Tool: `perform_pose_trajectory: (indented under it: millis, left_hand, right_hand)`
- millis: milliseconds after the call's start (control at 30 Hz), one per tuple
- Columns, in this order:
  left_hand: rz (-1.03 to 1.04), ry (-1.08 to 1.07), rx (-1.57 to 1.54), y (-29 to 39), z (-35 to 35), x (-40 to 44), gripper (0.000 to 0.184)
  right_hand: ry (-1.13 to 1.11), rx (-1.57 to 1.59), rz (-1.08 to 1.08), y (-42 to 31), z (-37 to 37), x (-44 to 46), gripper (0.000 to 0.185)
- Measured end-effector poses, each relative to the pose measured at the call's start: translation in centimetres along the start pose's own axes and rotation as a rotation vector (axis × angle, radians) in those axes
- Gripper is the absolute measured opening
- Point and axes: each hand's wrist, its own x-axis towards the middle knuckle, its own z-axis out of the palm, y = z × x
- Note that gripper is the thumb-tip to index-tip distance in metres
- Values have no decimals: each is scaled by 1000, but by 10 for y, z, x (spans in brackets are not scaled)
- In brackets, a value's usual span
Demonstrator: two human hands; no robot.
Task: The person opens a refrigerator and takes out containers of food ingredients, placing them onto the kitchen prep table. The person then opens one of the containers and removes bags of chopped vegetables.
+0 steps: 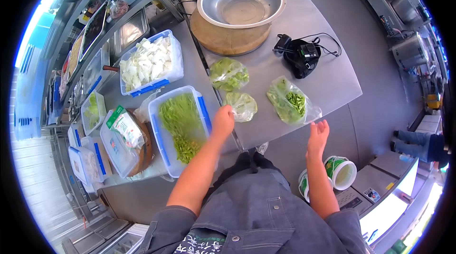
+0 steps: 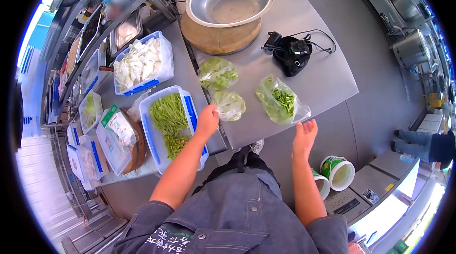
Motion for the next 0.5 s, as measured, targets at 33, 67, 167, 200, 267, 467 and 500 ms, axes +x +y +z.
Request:
perform_pose_trajectory:
  millis: [33, 67, 167, 200, 267, 467, 500]
  left_hand:
    - [52, 28, -90, 3, -5, 4, 9]
    - [61, 26, -104, 7, -9, 7, 9]
    - [158, -26, -192, 24, -27, 10, 7]
    - [164, -25, -198, 31, -33, 10, 7]
    - [186, -126, -246, 48, -46, 6, 7]
    - [334, -296, -410, 92, -80, -17, 9]
    - [339, -300, -415, 92, -78, -22, 9]
  right_hand:
    - [77, -207, -249, -1, -5, -8, 58]
    - [152, -420, -498, -4, -11, -17, 59]
    - [-333, -363, -343, -3, 10, -57, 69]
    - [-409, -522, -419, -4, 28, -68, 79]
    - [-474, -726, -557, 2, 65, -81, 95]
    - [-489, -688, -655, 23, 145, -81, 89]
    - [-565, -503, -611, 29, 152, -78, 67]
